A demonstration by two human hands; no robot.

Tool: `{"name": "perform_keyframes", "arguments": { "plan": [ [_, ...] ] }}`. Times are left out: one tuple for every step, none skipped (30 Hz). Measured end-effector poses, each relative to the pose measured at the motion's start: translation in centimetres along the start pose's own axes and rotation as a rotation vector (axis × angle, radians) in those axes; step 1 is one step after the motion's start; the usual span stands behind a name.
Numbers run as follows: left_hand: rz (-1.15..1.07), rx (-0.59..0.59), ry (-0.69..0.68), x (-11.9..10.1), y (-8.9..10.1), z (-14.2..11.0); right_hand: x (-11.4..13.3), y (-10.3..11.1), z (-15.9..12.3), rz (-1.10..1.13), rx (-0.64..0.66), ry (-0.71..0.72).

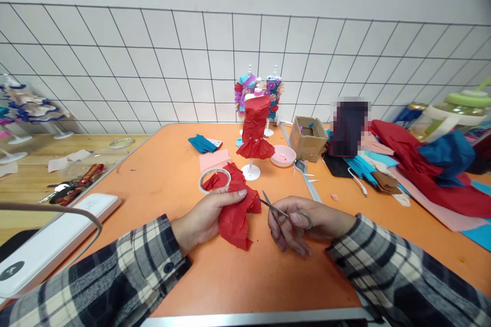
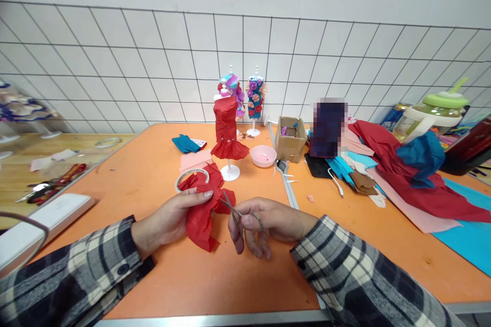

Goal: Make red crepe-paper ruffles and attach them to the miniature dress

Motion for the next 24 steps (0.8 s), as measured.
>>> {"name": "perform_keyframes", "arguments": {
  "plan": [
    [0.001,0.006,-0.003,-0.04,-0.11,-0.03,-0.05,-0.06,0.05,0.000,0.001,-0.010],
    [0.003,0.014,-0.006,-0.07,-0.21,-0.06,-0.10,-0.10,0.10,0.004,0.002,-0.016],
    [0.006,0.019,-0.010,-0.10,-0.28,-0.07,-0.15,-0.13,0.16,0.012,0.003,-0.019],
    [0.007,0.021,-0.013,-0.12,-0.32,-0.08,-0.21,-0.14,0.22,0.020,0.003,-0.019],
    [0.006,0.021,-0.017,-0.13,-0.33,-0.08,-0.29,-0.14,0.27,0.028,0.003,-0.020],
    [0.004,0.019,-0.021,-0.15,-0.34,-0.07,-0.38,-0.13,0.30,0.032,0.004,-0.021],
    [0.000,0.019,-0.025,-0.18,-0.37,-0.08,-0.45,-0.14,0.32,0.035,0.007,-0.022],
    [-0.005,0.019,-0.026,-0.19,-0.42,-0.10,-0.50,-0.14,0.32,0.037,0.009,-0.023],
    [-0.011,0.019,-0.025,-0.19,-0.48,-0.12,-0.52,-0.17,0.31,0.038,0.013,-0.023],
    [-0.017,0.021,-0.021,-0.19,-0.57,-0.16,-0.50,-0.20,0.30,0.039,0.016,-0.021],
    [-0.024,0.024,-0.015,-0.18,-0.68,-0.20,-0.45,-0.24,0.27,0.042,0.020,-0.019],
    [-0.031,0.028,-0.012,-0.18,-0.78,-0.25,-0.40,-0.28,0.25,0.045,0.023,-0.018],
    [-0.037,0.034,-0.008,-0.17,-0.88,-0.29,-0.36,-0.30,0.23,0.048,0.024,-0.018],
    [-0.041,0.039,-0.007,-0.18,-0.95,-0.32,-0.34,-0.30,0.21,0.047,0.023,-0.020],
    [-0.043,0.043,-0.006,-0.18,-0.99,-0.34,-0.35,-0.27,0.20,0.046,0.020,-0.022],
    [-0.042,0.047,-0.002,-0.15,-1.01,-0.35,-0.38,-0.21,0.19,0.044,0.014,-0.024],
    [-0.041,0.049,0.004,-0.11,-1.01,-0.35,-0.42,-0.14,0.18,0.043,0.010,-0.024],
    [-0.040,0.049,0.011,-0.05,-0.98,-0.35,-0.47,-0.09,0.17,0.043,0.009,-0.024],
    [-0.041,0.044,0.018,0.00,-0.91,-0.34,-0.52,-0.06,0.16,0.044,0.012,-0.025],
    [-0.045,0.035,0.023,0.04,-0.80,-0.33,-0.58,-0.05,0.14,0.045,0.017,-0.027],
    [-0.050,0.021,0.027,0.06,-0.67,-0.32,-0.63,-0.06,0.13,0.046,0.023,-0.030],
    [-0.053,0.007,0.025,0.05,-0.53,-0.32,-0.65,-0.07,0.11,0.046,0.028,-0.032],
    [-0.051,-0.003,0.023,0.04,-0.43,-0.32,-0.64,-0.08,0.10,0.045,0.028,-0.032],
    [-0.045,-0.006,0.018,0.01,-0.38,-0.33,-0.60,-0.05,0.10,0.043,0.022,-0.029]
  ]
}}
Point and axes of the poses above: each hand's wrist, its own z-axis towards the middle knuckle, its own y-axis out of the back of the hand, x = y × z, the point moved 7 cm from there along z, towards the middle knuckle, and after that the axes turned 8 degrees about -z, right-handed, at the moved point
